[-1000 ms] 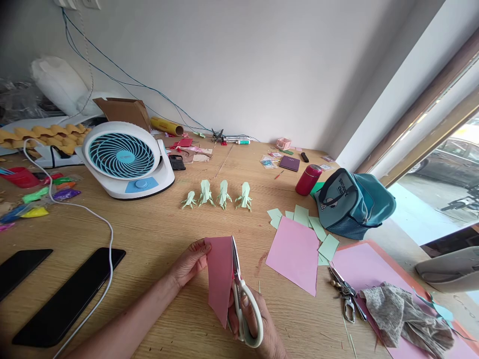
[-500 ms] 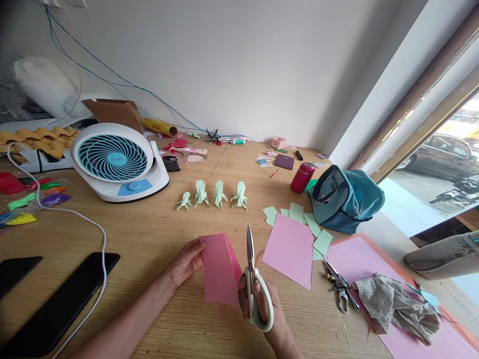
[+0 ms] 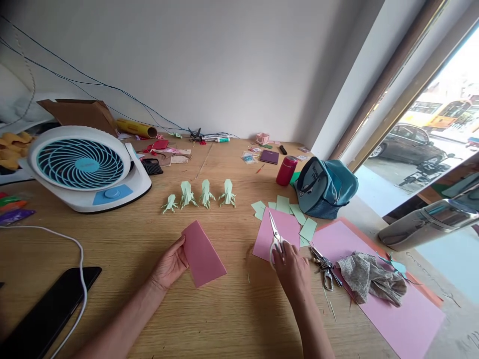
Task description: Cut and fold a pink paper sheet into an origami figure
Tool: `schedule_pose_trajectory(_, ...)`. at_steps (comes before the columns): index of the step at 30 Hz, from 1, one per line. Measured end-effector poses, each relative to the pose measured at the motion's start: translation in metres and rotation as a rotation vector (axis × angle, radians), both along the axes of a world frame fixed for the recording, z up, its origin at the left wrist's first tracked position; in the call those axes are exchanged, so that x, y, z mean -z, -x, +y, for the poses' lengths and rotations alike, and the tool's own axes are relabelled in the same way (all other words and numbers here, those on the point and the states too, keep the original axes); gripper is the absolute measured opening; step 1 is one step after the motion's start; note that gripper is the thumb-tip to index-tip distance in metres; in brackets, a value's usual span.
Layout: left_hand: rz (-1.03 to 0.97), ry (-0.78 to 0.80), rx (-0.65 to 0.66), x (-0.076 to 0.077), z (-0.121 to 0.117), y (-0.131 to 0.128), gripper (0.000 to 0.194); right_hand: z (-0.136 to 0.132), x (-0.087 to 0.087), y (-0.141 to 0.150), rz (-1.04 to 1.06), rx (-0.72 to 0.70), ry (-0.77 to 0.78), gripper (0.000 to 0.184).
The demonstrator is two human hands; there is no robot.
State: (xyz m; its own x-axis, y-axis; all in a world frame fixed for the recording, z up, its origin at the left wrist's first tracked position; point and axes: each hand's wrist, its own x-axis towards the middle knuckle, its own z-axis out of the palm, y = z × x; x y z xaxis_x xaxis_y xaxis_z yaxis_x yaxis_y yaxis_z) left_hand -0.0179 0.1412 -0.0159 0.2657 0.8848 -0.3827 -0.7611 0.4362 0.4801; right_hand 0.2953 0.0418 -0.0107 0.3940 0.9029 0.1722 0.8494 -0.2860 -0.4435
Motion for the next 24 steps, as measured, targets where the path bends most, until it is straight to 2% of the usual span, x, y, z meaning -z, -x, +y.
schedule_pose_trajectory(4, -0.003, 0.001, 0.005, 0.0, 0.001, -0.001, 0.02, -0.001, 0.003, -0.013, -0.21, 0.085, 0.024, 0.024)
schedule_pose_trajectory(8, 0.003, -0.003, 0.02, 0.002, 0.002, 0.0, 0.019, -0.001, 0.007, -0.02, -0.3, 0.11, 0.045, 0.027)
schedule_pose_trajectory(16, 0.017, -0.007, 0.041, 0.005, 0.004, 0.0, 0.018, -0.003, 0.012, -0.028, -0.323, 0.129, 0.041, 0.026)
schedule_pose_trajectory(21, 0.004, -0.024, 0.055, 0.003, 0.003, 0.0, 0.017, 0.0, 0.01, -0.028, -0.293, 0.128, -0.03, 0.028)
schedule_pose_trajectory(24, 0.005, -0.04, 0.061, 0.004, 0.003, 0.0, 0.018, 0.0, 0.007, -0.015, -0.235, 0.017, -0.085, 0.03)
